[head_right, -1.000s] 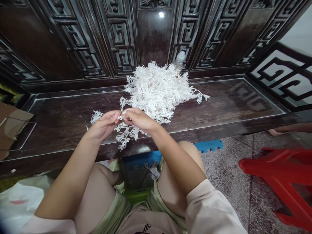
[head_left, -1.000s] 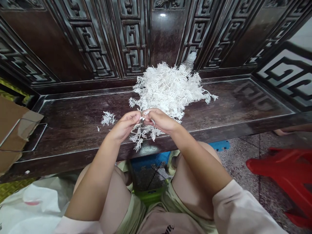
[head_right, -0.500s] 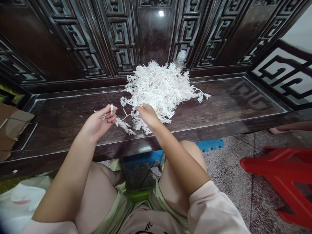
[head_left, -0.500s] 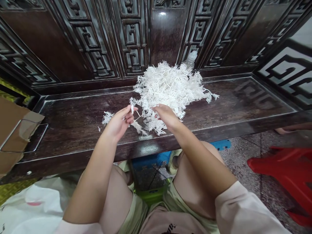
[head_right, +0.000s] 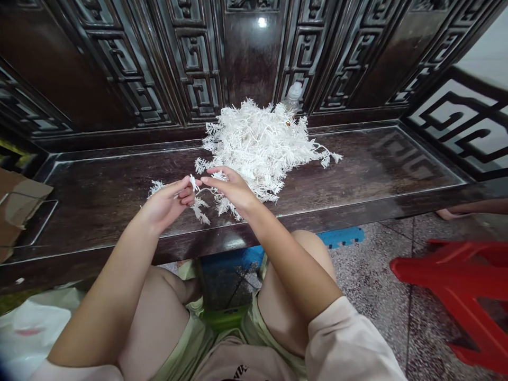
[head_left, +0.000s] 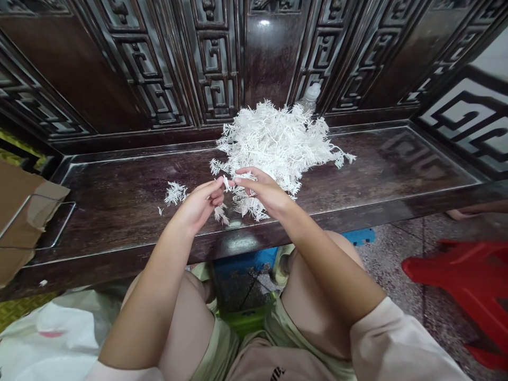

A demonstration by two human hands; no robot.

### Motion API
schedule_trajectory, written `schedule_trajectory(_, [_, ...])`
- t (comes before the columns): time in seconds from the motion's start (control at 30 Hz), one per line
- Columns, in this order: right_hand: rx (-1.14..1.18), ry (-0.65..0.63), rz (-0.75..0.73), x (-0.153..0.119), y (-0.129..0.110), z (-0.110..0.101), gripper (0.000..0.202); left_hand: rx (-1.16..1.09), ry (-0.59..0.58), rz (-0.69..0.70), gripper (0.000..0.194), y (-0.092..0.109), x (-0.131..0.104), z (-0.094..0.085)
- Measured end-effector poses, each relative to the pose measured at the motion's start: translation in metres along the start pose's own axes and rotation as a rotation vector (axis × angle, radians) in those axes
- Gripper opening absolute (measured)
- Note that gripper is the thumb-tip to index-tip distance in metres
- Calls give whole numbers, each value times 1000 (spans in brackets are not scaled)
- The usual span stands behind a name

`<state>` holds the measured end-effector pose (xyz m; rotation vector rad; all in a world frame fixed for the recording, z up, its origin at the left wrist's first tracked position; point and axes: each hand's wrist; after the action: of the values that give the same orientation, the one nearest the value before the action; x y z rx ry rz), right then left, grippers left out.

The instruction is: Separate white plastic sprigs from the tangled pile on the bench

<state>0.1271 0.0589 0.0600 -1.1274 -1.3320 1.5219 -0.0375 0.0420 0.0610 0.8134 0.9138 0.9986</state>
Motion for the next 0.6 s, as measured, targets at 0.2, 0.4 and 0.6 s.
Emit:
schedule_trajectory(0.2, [25,-50,16,2,3,1,28,14,-19,1,26,-1,1,3])
schedule_trajectory(0.4, [-2,62,106,6,8,-4,25,349,258,95,32,18,3,-51])
schedule_trajectory(0.6, [45,153,163,3,3,-6,19,835,901,-98,29,8,15,-148])
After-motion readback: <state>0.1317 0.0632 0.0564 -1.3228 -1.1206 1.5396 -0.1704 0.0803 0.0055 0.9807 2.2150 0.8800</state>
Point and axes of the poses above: each hand's wrist, its own x-axis towards the middle knuckle, its own z-axis out of the palm, y = z × x, and after that the axes turned 1 degree about -z, right-handed
